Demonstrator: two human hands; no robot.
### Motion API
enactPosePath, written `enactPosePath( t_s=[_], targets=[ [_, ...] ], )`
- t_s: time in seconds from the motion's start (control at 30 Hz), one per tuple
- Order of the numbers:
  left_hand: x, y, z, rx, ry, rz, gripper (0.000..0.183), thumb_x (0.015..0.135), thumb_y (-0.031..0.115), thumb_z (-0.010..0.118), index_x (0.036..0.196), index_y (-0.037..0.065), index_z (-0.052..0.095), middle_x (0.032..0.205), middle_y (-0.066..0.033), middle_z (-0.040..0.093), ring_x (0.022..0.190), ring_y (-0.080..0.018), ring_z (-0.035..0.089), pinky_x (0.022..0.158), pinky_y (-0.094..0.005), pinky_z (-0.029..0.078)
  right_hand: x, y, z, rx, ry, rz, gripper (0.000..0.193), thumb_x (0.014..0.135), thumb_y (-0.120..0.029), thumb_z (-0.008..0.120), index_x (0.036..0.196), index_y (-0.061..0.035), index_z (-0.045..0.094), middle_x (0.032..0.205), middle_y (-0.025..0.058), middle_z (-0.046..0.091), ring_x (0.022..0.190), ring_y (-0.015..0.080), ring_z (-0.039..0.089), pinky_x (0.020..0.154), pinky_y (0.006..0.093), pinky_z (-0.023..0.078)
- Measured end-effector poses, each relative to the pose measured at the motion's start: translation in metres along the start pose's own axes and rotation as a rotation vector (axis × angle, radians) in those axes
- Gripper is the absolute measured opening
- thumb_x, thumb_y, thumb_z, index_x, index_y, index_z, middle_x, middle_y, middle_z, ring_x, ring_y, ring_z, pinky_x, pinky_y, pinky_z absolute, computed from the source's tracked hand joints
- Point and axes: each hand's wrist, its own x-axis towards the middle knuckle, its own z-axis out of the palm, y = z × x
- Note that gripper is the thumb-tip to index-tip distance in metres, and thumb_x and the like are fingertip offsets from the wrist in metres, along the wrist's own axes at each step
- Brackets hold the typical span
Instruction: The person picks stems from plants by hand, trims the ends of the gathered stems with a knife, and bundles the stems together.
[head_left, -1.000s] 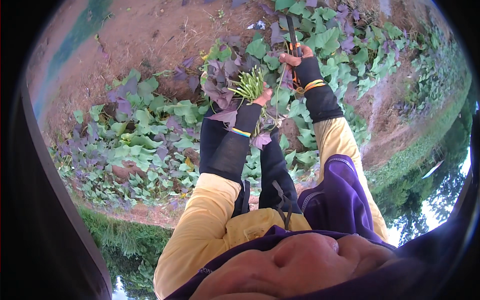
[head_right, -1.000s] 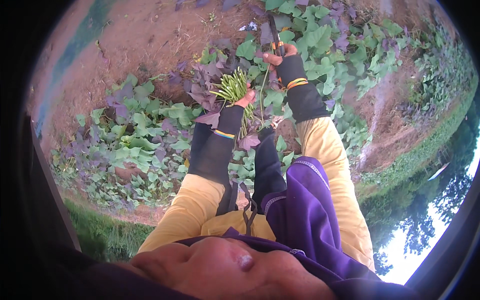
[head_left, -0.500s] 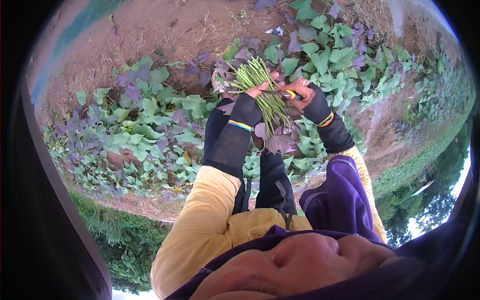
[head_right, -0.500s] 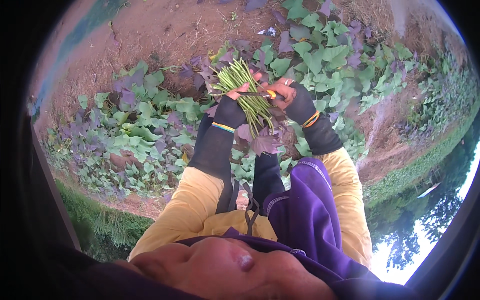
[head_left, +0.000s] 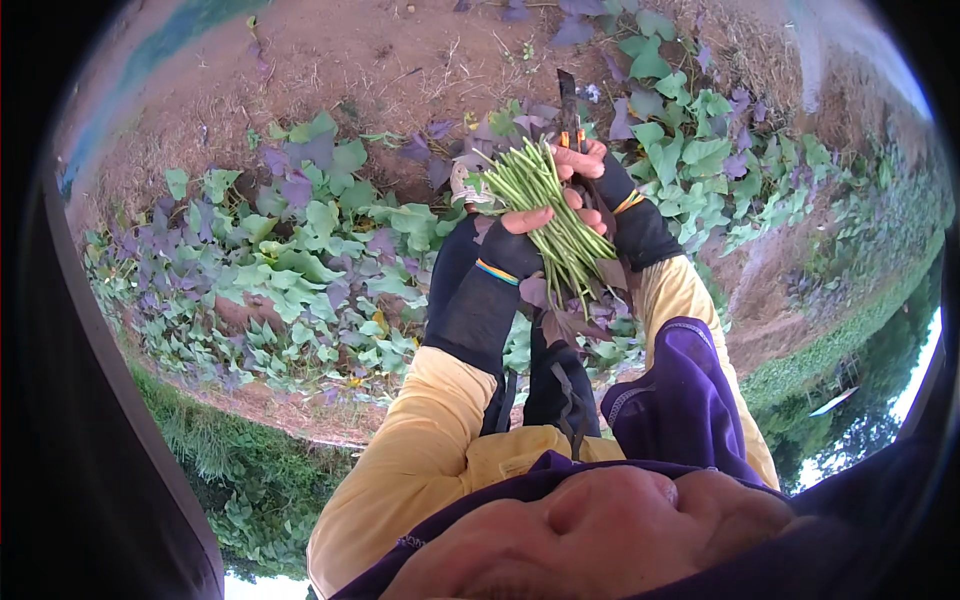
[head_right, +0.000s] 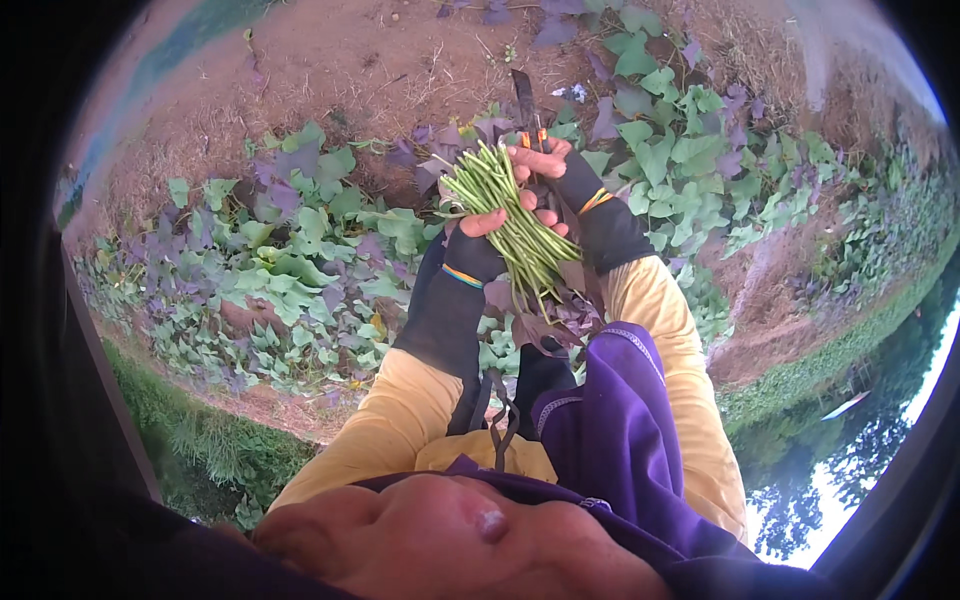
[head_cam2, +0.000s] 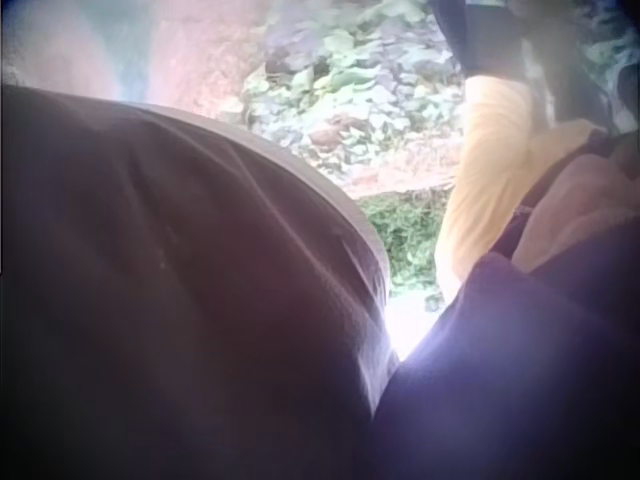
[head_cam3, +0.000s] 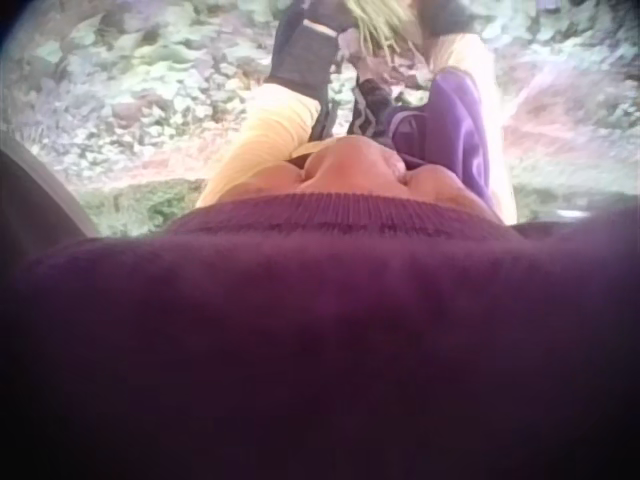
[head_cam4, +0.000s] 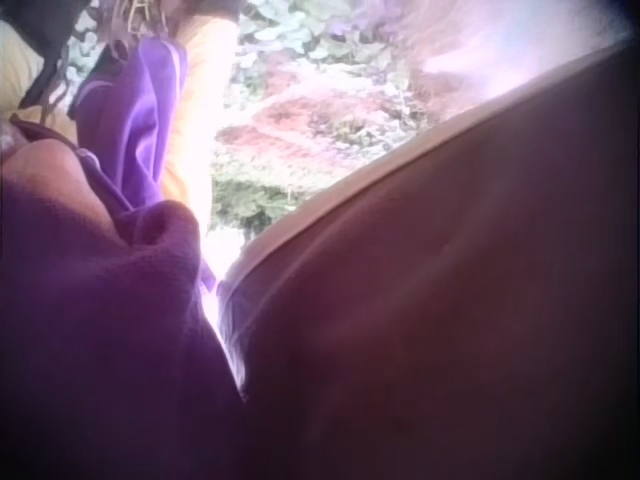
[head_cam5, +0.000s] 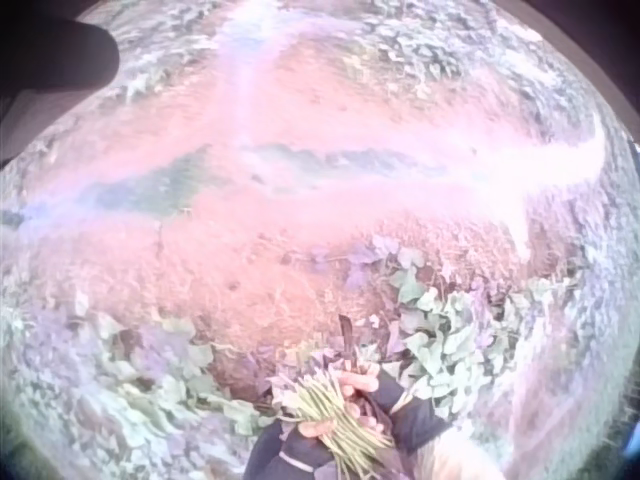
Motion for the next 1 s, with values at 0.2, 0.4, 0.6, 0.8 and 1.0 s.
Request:
enactPosePath(
  t_s=[0.2, 0.4, 0.6, 0.8, 1.0],
  targets=[
    [-0.011, 0.046, -0.014, -0.042, 0.337, 0.32, 0.023, 0.091, 0.013, 0.055, 0.114, 0.012, 0.052, 0.09, 0.0002, 0.053, 0.091, -0.0211, 0.054, 0.099, -0.0473, 0.041, 0.166, -0.068, 0.068, -1.174, 0.302, -0.865, 0.029, 0.081, -0.037, 0.066, 0.099, -0.014, 0.069, 0.082, 0.0109, 0.067, 0.076, 0.0278, 0.065, 0.073, 0.0382, 0.05],
    [0.008, 0.059, -0.021, 0.097, 0.967, 0.24, 0.012, 0.091, 0.015, 0.059, 0.102, 0.011, 0.056, 0.089, -0.0019, 0.057, 0.082, -0.0226, 0.06, 0.083, -0.0458, 0.05, 0.306, -0.099, 0.063, -1.306, 0.422, -1.021, 0.044, 0.078, -0.026, 0.067, 0.118, -0.0126, 0.053, 0.081, 0.0121, 0.062, 0.073, 0.0253, 0.06, 0.068, 0.0395, 0.049],
    [-0.026, 0.084, -0.064, 0.338, 0.882, 0.222, 0.034, 0.093, 0.039, 0.054, 0.108, 0.008, 0.056, 0.095, -0.0046, 0.059, 0.089, -0.0227, 0.06, 0.085, -0.0425, 0.049, 0.086, -0.056, 0.156, -1.041, 0.125, -0.604, 0.025, 0.077, -0.03, 0.066, 0.093, -0.0106, 0.069, 0.087, 0.0111, 0.064, 0.079, 0.0296, 0.063, 0.069, 0.0385, 0.05],
    [-0.003, 0.054, -0.052, -0.051, 0.559, -0.044, 0.035, 0.097, 0.035, 0.049, 0.117, 0.007, 0.052, 0.107, -0.0082, 0.057, 0.101, -0.027, 0.058, 0.093, -0.0482, 0.048, -0.061, -0.006, 0.138, -0.701, -0.087, -0.44, 0.03, 0.075, -0.008, 0.071, 0.104, -0.0041, 0.066, 0.106, 0.0104, 0.064, 0.098, 0.025, 0.061, 0.085, 0.032, 0.048],
    [-0.028, 0.065, -0.043, 0.64, 0.599, -0.198, 0.032, 0.09, 0.008, 0.055, 0.121, 0.001, 0.051, 0.1, -0.0049, 0.06, 0.094, -0.0187, 0.059, 0.088, -0.0323, 0.047, -0.05, -0.053, 0.042, -0.362, 0.441, -0.28, 0.031, 0.078, -0.021, 0.077, 0.098, -0.0019, 0.065, 0.074, 0.0005, 0.063, 0.069, 0.0083, 0.057, 0.063, 0.0257, 0.048]
  ],
)
